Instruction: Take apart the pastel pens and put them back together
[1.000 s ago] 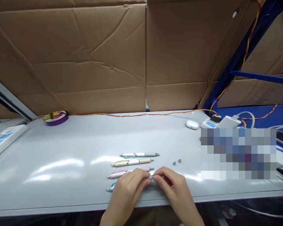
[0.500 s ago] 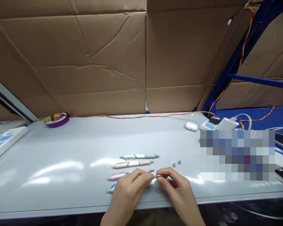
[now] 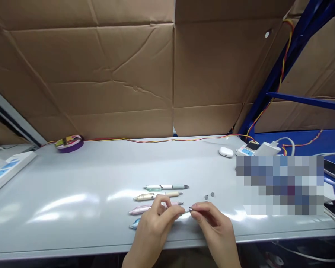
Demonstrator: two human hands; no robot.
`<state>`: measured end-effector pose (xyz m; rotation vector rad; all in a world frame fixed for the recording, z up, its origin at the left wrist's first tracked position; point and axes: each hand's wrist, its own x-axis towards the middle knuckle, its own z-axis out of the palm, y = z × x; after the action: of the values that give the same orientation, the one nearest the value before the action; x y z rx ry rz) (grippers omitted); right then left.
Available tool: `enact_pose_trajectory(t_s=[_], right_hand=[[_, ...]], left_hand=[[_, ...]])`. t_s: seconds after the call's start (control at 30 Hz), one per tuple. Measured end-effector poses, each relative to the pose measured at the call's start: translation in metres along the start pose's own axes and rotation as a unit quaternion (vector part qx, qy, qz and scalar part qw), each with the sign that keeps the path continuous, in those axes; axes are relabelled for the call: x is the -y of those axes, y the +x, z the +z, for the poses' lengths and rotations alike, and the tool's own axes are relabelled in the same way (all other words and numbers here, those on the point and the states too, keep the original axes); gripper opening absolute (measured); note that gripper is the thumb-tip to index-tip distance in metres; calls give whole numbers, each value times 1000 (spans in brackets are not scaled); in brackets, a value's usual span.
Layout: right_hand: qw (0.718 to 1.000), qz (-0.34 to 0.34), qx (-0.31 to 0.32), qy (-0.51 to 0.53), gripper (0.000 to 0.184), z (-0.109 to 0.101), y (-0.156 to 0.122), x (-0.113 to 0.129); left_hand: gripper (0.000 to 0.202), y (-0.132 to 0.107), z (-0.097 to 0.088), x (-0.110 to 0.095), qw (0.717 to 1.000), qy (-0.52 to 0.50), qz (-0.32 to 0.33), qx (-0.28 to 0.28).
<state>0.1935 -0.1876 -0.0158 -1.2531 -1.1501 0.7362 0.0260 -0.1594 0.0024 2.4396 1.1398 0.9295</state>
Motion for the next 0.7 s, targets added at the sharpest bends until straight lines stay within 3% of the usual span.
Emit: enact_pose_trajectory(t_s=[0.17,0.27,0.43,0.57,0.7], right_hand=[[998,2,52,-25,15,-2,3,4],[994,6,94,-47,14,-3,6,5],[990,-8,141,-13,12,-4,7,4],[996,-14,85,4,9,-3,4,2],[1000,-23,8,16,6,-3,-1,0]], left_hand=[[31,-2,-1,2,1000,9,-9,5],[20,-3,0,3,1000,15,-10,20],[21,-4,2,5,999,26,-12,15],[21,-3,2,4,1000,27,-4,-8],[19,-5,1,5,996,50,-11,-67]])
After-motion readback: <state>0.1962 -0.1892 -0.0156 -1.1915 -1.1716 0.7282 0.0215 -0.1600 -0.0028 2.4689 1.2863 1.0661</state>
